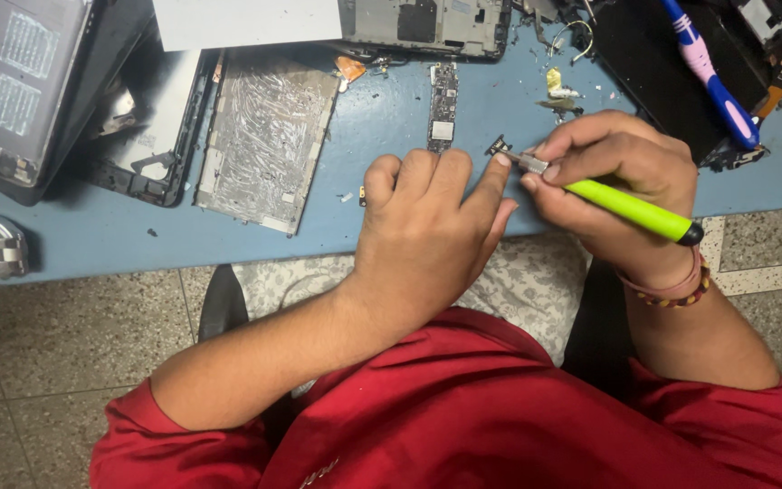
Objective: The person uses a green-handled precision screwdriver to remove small components from a circuit board and then brushes the board with a blue toothbrush. The person repeats this process on a second, smaller circuit board.
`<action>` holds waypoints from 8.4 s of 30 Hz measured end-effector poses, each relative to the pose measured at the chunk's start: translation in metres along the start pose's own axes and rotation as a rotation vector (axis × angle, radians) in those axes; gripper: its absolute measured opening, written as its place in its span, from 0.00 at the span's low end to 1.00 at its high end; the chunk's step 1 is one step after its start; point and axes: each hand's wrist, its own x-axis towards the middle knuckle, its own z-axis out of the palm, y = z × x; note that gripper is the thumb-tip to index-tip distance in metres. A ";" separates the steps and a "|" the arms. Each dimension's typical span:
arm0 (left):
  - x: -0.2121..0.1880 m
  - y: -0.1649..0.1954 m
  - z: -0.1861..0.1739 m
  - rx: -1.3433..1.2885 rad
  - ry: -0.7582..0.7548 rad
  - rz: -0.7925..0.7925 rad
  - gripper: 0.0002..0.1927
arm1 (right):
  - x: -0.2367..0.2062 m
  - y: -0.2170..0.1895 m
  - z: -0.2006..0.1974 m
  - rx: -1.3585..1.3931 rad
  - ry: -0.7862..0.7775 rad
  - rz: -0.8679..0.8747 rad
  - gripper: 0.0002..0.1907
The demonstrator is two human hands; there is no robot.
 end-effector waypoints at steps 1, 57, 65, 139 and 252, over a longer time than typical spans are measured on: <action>0.000 0.000 0.000 -0.005 -0.001 -0.007 0.20 | 0.000 -0.001 0.000 0.018 -0.014 0.008 0.10; -0.001 -0.004 0.003 -0.034 0.026 0.024 0.20 | 0.005 -0.007 0.002 -0.035 0.057 0.050 0.11; -0.001 -0.004 0.003 -0.022 0.033 0.037 0.20 | 0.005 -0.005 0.002 -0.048 0.048 0.040 0.11; -0.002 -0.004 0.002 -0.055 0.022 0.000 0.21 | 0.002 -0.019 0.014 -0.111 0.114 0.069 0.10; 0.003 -0.008 0.002 -0.057 0.071 0.046 0.17 | -0.010 -0.010 0.012 -0.307 -0.060 -0.141 0.09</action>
